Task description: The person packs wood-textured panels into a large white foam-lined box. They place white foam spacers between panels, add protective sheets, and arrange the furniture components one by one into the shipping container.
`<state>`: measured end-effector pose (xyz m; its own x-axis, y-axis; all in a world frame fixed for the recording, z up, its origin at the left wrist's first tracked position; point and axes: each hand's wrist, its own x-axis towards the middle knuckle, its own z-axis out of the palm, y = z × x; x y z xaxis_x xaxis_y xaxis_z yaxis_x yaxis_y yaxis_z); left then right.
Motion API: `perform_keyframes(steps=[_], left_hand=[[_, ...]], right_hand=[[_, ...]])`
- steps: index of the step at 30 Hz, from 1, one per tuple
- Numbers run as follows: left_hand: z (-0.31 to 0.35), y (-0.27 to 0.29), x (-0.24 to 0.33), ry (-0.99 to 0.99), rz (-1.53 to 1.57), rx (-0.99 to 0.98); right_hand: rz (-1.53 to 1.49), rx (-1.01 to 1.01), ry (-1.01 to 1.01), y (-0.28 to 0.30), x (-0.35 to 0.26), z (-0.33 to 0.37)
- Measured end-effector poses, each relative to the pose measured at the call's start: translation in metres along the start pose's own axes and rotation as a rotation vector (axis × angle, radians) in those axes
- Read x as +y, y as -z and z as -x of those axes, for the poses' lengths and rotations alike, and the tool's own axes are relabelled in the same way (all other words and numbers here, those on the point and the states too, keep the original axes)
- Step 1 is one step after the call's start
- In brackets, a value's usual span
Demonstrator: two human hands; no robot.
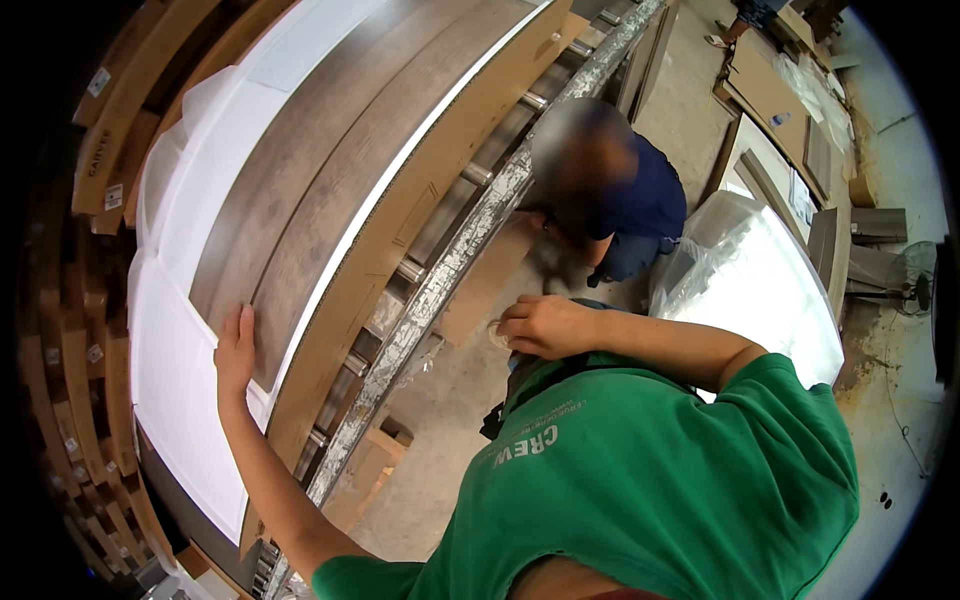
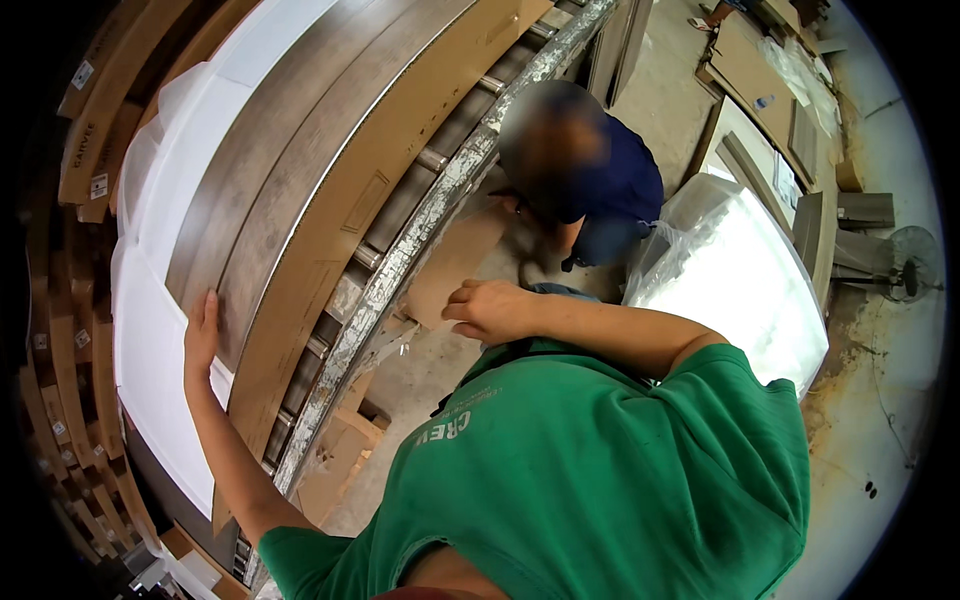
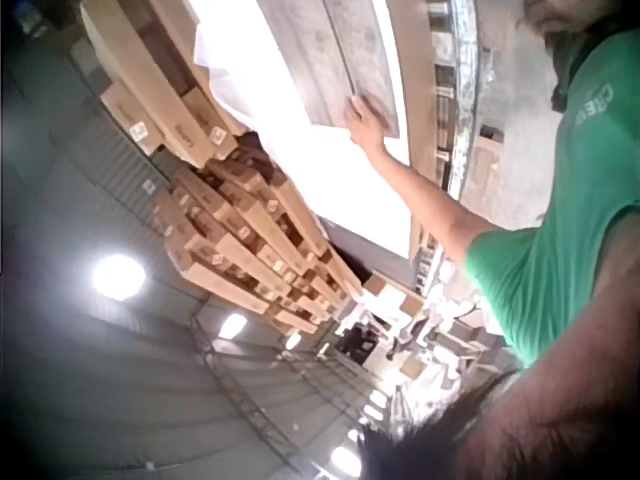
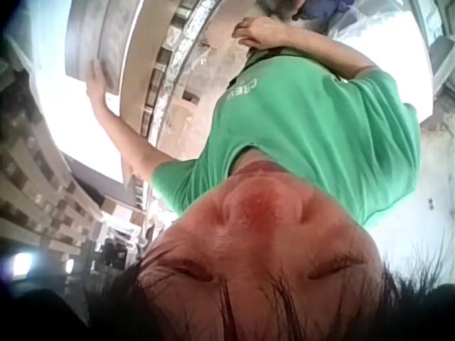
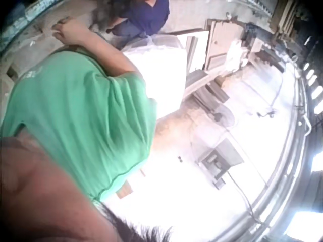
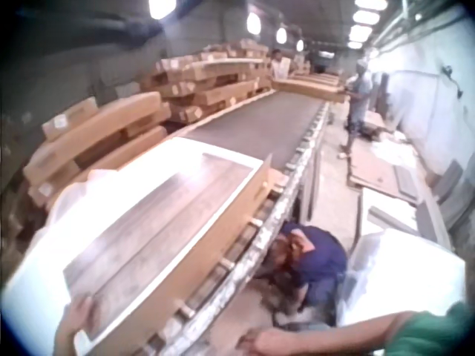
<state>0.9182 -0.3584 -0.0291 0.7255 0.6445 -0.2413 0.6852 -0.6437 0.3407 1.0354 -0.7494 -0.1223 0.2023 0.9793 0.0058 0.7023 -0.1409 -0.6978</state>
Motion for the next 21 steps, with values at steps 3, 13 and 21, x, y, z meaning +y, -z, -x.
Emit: perform_keyframes(steps=[3, 13, 21], left_hand=[[0.023, -0.009, 0.041, -0.167, 0.227, 0.033], [0.064, -0.042, 0.109, -0.222, -0.151, 0.292], [0.063, -0.041, 0.133, 0.025, -0.303, 0.172]], right_hand=[[0.066, -0.132, -0.087, -0.008, 0.019, 0.018], [0.144, -0.215, -0.44, -0.028, 0.105, 0.1], [0.073, -0.314, -0.993, -0.059, 0.163, 0.265]])
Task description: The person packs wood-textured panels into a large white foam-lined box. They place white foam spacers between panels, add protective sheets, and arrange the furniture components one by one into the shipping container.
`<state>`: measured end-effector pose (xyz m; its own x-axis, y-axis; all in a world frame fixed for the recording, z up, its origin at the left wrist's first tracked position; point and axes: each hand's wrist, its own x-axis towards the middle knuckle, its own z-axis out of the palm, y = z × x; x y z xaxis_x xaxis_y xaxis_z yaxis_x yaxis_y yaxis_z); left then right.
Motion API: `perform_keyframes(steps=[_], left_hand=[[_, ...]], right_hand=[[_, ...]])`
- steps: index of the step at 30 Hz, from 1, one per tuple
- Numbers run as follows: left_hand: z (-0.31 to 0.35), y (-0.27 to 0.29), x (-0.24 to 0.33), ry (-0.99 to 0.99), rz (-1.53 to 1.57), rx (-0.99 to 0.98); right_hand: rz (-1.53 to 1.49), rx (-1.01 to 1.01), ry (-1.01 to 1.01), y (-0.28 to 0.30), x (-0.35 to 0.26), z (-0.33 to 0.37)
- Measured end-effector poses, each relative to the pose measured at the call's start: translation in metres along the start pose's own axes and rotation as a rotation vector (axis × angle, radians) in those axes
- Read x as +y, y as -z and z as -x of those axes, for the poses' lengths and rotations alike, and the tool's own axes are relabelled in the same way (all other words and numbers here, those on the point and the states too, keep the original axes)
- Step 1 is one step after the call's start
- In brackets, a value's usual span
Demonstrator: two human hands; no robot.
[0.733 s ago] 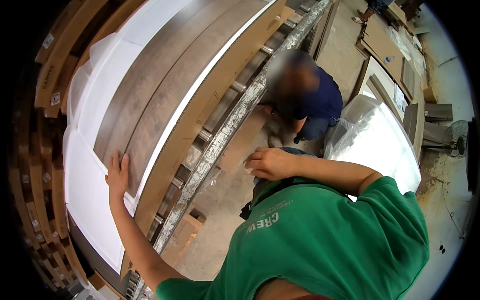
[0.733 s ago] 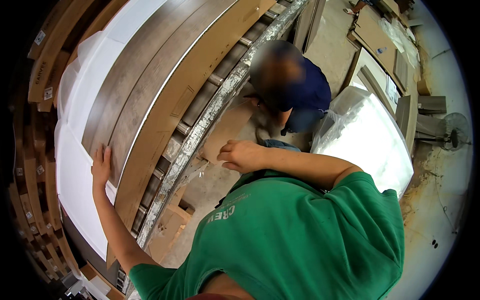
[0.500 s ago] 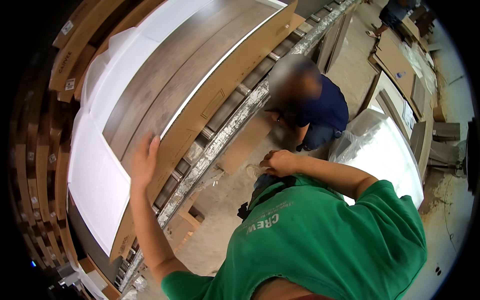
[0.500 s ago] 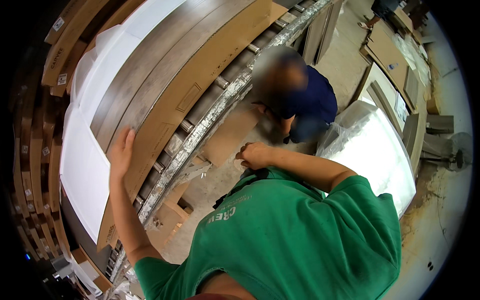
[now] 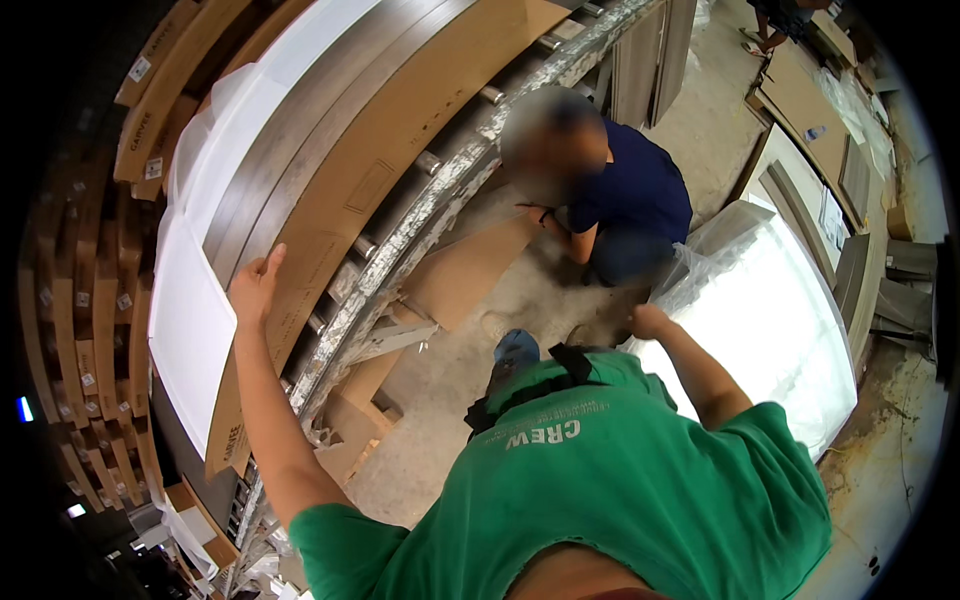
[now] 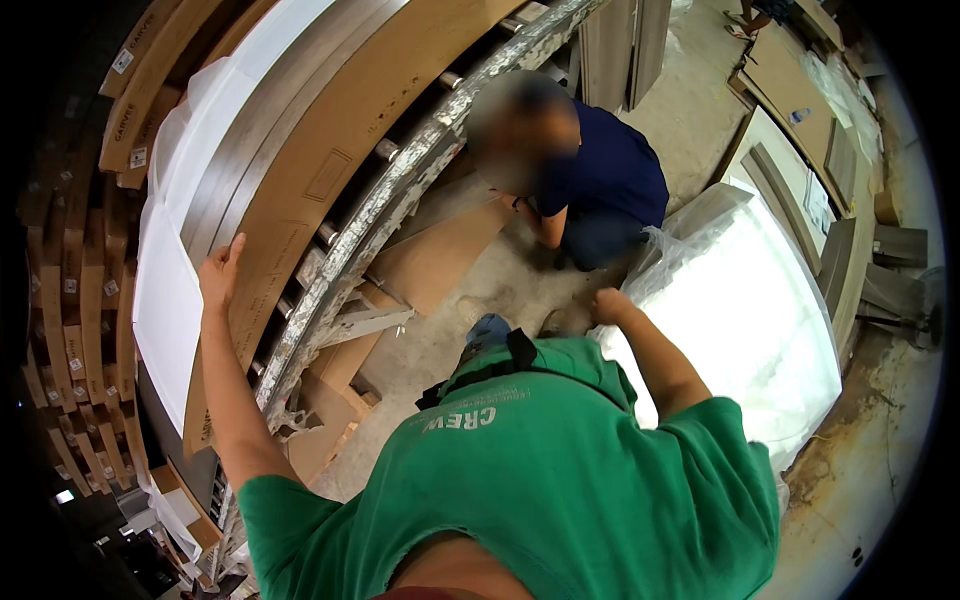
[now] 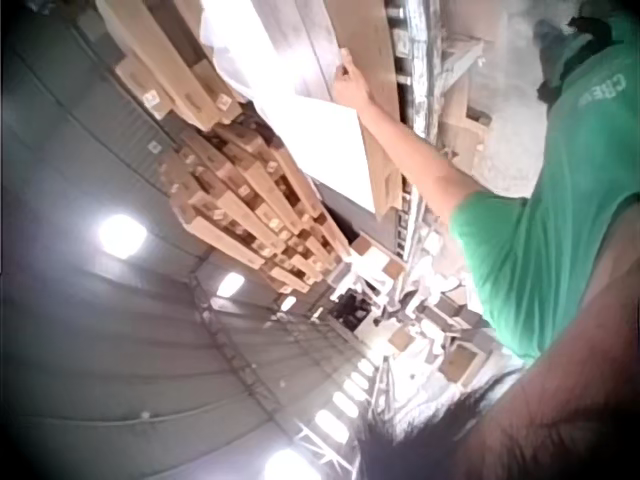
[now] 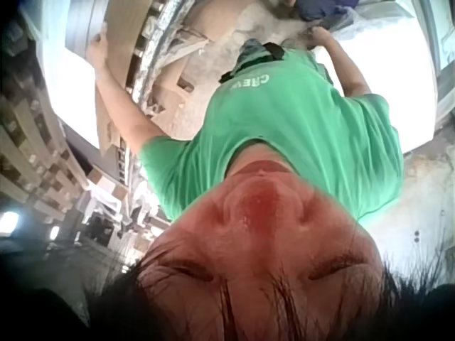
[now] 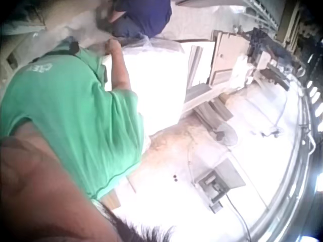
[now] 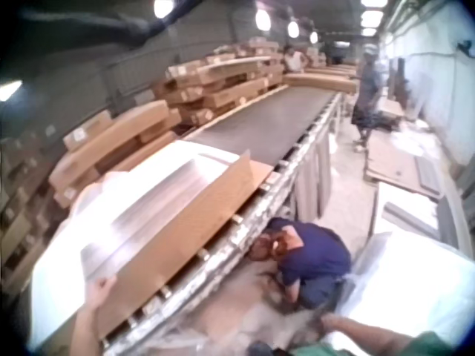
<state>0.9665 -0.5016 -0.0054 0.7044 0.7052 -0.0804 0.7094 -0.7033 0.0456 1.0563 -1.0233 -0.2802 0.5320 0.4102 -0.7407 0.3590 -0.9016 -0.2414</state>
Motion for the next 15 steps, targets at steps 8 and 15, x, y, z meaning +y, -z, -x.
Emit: perform_keyframes(steps=[8, 15], left_hand=[[-0.02, -0.015, 0.007, -0.072, -0.083, 0.053], [-0.051, -0.027, -0.016, -0.095, -0.023, 0.088]], right_hand=[[-0.27, 0.005, -0.168, -0.101, 0.086, 0.045], [-0.446, 0.146, -0.254, -0.159, 0.091, 0.068]])
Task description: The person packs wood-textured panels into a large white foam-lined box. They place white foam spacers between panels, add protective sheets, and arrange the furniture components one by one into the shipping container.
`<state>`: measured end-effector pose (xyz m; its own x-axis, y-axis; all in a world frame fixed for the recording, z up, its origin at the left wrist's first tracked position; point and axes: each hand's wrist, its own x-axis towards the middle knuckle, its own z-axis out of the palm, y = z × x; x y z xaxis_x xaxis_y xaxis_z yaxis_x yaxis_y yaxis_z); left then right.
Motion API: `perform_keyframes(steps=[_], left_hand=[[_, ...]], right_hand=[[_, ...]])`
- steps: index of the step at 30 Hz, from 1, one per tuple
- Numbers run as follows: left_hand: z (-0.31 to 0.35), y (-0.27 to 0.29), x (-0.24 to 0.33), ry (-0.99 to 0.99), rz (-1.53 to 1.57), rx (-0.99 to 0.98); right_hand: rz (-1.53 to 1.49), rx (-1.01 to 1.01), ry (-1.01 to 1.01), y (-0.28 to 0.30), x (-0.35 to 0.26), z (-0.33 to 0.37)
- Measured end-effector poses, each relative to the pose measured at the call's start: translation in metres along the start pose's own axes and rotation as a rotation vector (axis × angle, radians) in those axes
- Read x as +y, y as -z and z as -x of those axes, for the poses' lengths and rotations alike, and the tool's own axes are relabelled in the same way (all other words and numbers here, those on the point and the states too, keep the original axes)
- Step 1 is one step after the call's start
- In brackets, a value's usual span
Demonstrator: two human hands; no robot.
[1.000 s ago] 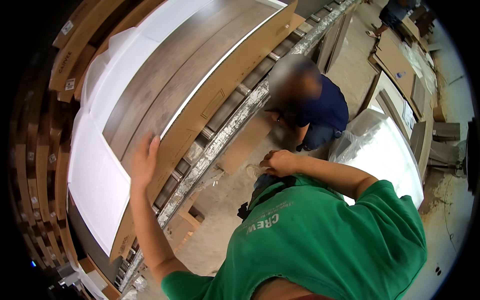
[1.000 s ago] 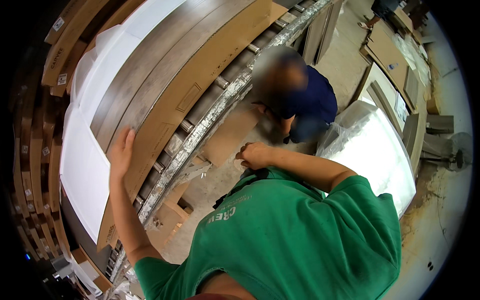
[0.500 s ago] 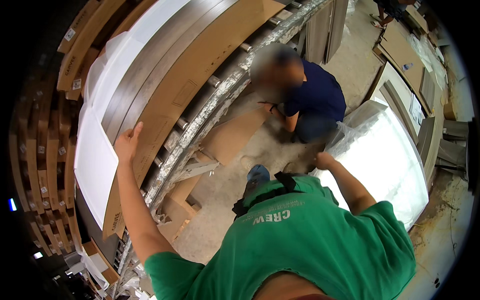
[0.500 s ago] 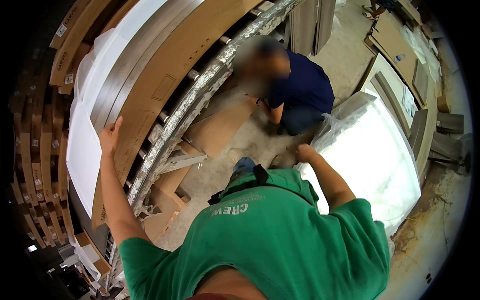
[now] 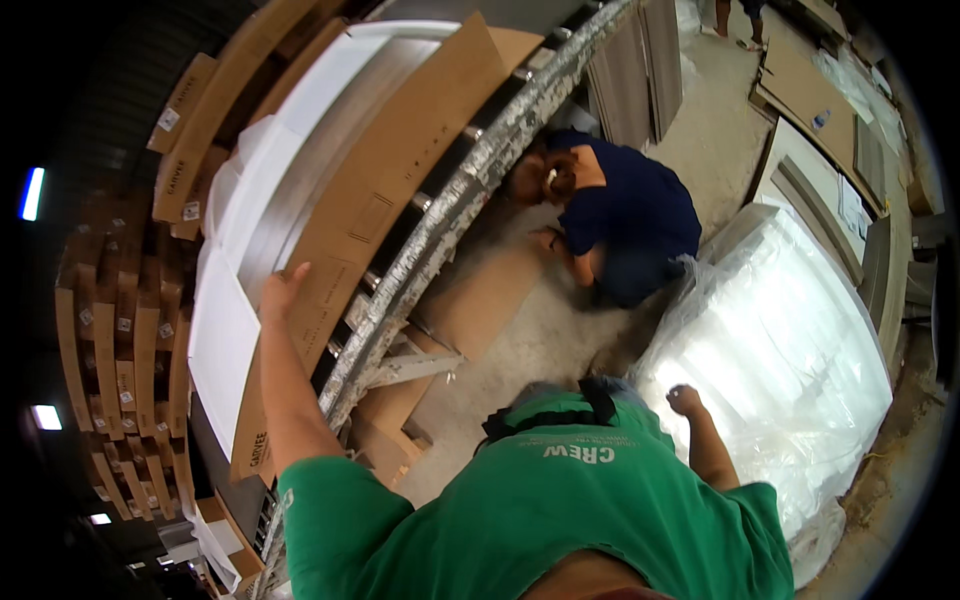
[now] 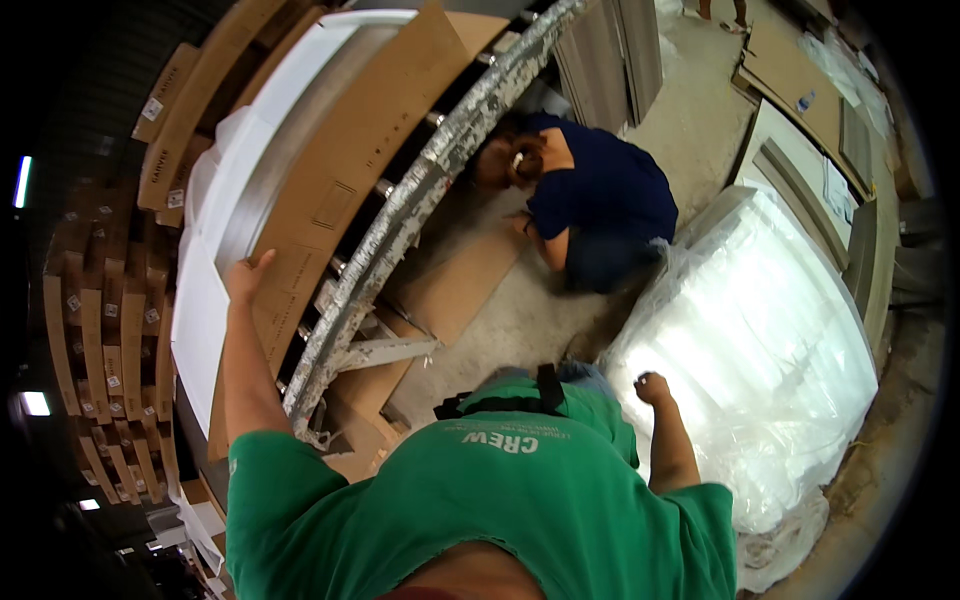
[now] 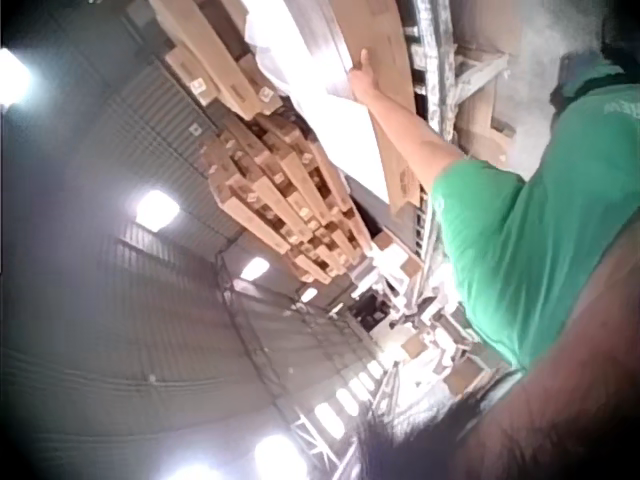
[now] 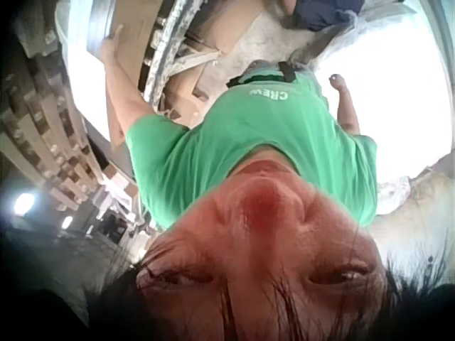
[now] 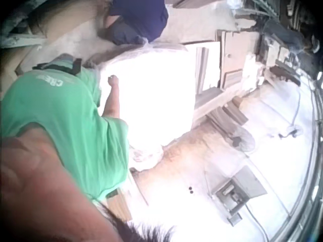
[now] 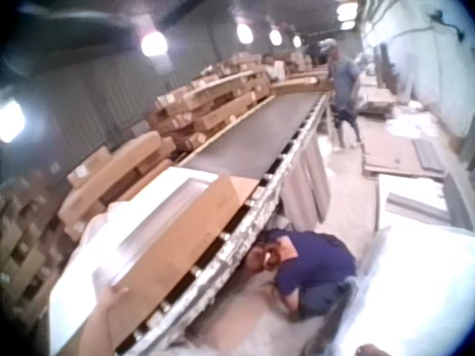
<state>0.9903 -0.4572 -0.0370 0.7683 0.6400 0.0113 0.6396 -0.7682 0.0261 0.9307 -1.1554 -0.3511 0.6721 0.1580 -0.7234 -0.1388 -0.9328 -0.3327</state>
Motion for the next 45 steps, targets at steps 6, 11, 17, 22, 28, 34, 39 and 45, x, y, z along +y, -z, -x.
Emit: perform_keyframes(steps=[6, 11, 17, 22, 28, 34, 39, 45], left_hand=[[0.03, 0.022, 0.048, 0.073, -0.118, 0.029], [0.025, 0.011, 0.047, 0.04, -0.148, 0.009], [0.027, 0.023, 0.052, 0.005, -0.103, 0.015], [0.027, 0.007, 0.05, -0.019, -0.071, 0.026], [0.03, 0.027, 0.063, -0.028, -0.039, 0.034], [0.025, 0.019, 0.069, -0.035, -0.037, 0.038], [0.027, 0.018, 0.073, -0.04, -0.044, 0.104], [0.03, 0.011, 0.08, -0.121, -0.057, 0.06]], right_hand=[[-0.224, 0.111, -0.175, -0.06, 0.031, 0.014], [0.131, -0.395, -0.096, -0.052, 0.001, 0.039], [-0.19, 0.047, -0.063, -0.065, 0.002, -0.01], [-0.004, 0.206, 0.139, -0.031, -0.052, 0.004], [-0.062, 0.128, 0.051, -0.044, -0.051, 0.028], [0.056, -0.069, -0.049, -0.071, -0.002, 0.048], [0.062, 0.0, -0.104, -0.06, -0.003, 0.065], [0.078, 0.068, 0.007, -0.052, -0.017, 0.052]])
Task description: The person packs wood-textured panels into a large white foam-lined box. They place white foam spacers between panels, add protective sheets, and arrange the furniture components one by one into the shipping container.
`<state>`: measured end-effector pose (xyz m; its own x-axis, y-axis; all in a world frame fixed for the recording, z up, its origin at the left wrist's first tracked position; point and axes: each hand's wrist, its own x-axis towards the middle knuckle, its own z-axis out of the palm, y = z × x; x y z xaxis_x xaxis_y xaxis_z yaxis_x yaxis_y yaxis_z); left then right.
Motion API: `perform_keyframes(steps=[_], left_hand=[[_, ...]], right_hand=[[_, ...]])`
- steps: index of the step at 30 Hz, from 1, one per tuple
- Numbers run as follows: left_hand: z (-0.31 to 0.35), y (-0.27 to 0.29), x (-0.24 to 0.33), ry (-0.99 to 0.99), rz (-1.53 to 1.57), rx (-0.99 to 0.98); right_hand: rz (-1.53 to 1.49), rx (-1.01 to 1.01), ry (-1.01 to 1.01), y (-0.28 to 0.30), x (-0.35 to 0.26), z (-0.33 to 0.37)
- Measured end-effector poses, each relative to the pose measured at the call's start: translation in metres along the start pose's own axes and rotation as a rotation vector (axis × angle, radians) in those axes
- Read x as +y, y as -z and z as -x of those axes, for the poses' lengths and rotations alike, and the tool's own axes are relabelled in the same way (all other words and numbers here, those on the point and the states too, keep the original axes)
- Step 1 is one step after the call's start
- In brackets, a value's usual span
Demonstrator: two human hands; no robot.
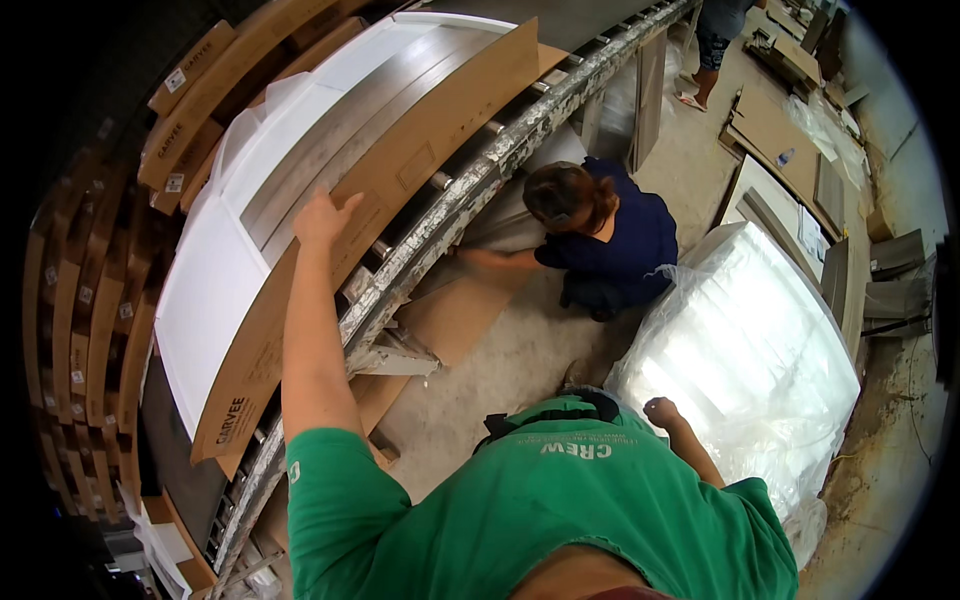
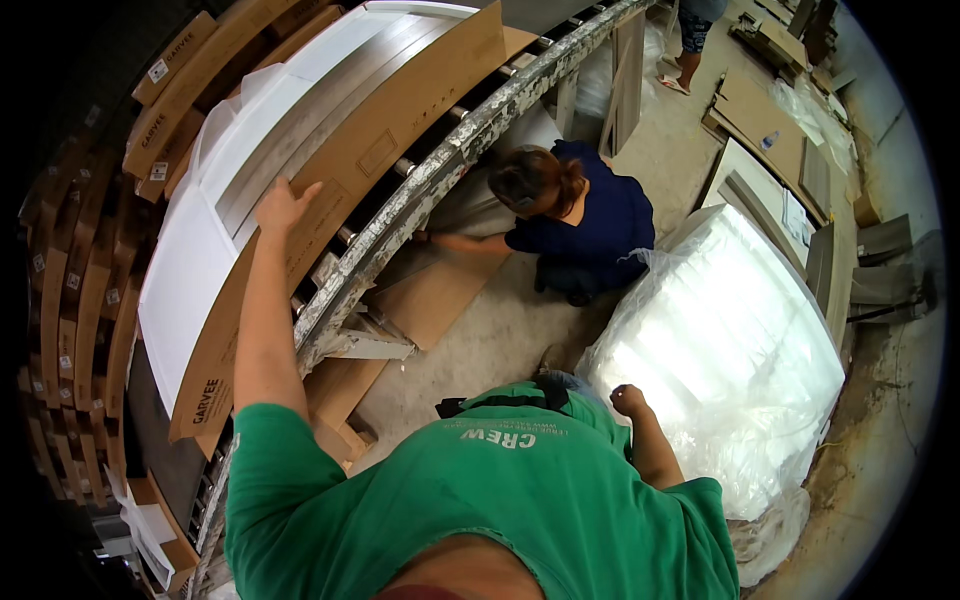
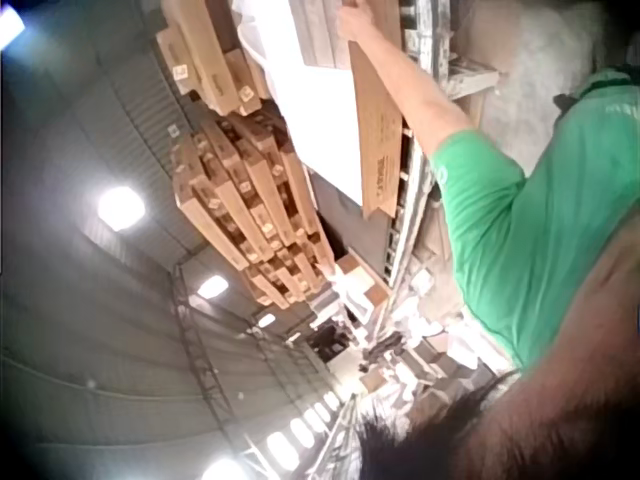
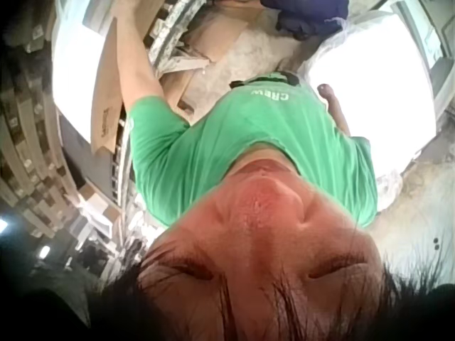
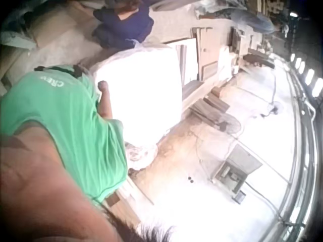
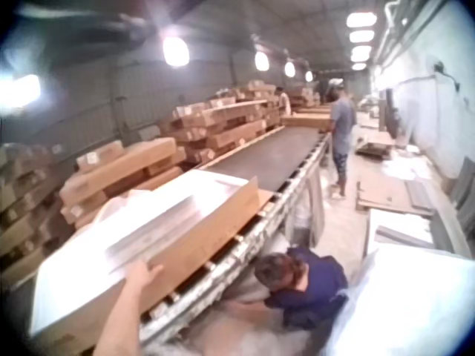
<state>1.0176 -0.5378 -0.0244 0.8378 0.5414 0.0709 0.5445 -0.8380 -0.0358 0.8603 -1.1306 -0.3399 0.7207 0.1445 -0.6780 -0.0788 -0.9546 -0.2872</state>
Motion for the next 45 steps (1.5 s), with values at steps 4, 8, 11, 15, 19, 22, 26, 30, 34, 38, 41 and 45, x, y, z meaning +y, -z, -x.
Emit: perform_keyframes(steps=[4, 8, 11, 15, 19, 22, 26, 30, 34, 38, 41, 45], left_hand=[[-0.002, -0.006, -0.003, -0.09, 0.044, 0.095], [-0.006, -0.004, -0.007, -0.104, 0.119, 0.101], [0.006, -0.01, 0.005, -0.254, 0.412, 0.463], [0.099, -0.013, 0.034, -0.329, 0.822, 0.728], [0.201, -0.07, 0.027, 0.132, 1.128, 0.52], [0.278, -0.159, -0.011, 0.08, 0.96, 0.225], [0.409, -0.343, -0.093, -0.205, 0.418, -0.751], [0.432, -0.339, -0.095, 0.171, 0.512, -1.069], [0.391, -0.308, -0.097, 0.229, 0.662, -0.908], [0.33, -0.252, -0.068, 0.102, 0.864, -0.592], [0.278, -0.2, -0.028, -0.059, 1.016, -0.375], [0.192, -0.114, 0.062, -0.321, 1.19, -0.133]], right_hand=[[-0.02, 0.008, 0.051, 0.01, -0.011, -0.007], [-0.041, 0.026, 0.044, 0.015, -0.018, -0.009], [-0.052, 0.033, 0.003, 0.024, -0.019, -0.003], [0.013, -0.028, 0.007, 0.006, 0.007, -0.006], [0.139, -0.094, 0.042, -0.002, 0.019, 0.005], [0.25, -0.119, 0.078, -0.016, 0.036, -0.013], [0.261, -0.114, 0.157, -0.015, 0.036, -0.031], [0.166, 0.005, 0.046, 0.009, 0.011, -0.033], [-0.112, 0.179, 0.046, 0.029, -0.016, -0.021], [-0.236, 0.262, 0.007, 0.034, -0.011, -0.008], [-0.339, 0.336, -0.041, 0.046, -0.005, 0.0], [-0.395, 0.392, -0.078, 0.075, 0.0, -0.01]])
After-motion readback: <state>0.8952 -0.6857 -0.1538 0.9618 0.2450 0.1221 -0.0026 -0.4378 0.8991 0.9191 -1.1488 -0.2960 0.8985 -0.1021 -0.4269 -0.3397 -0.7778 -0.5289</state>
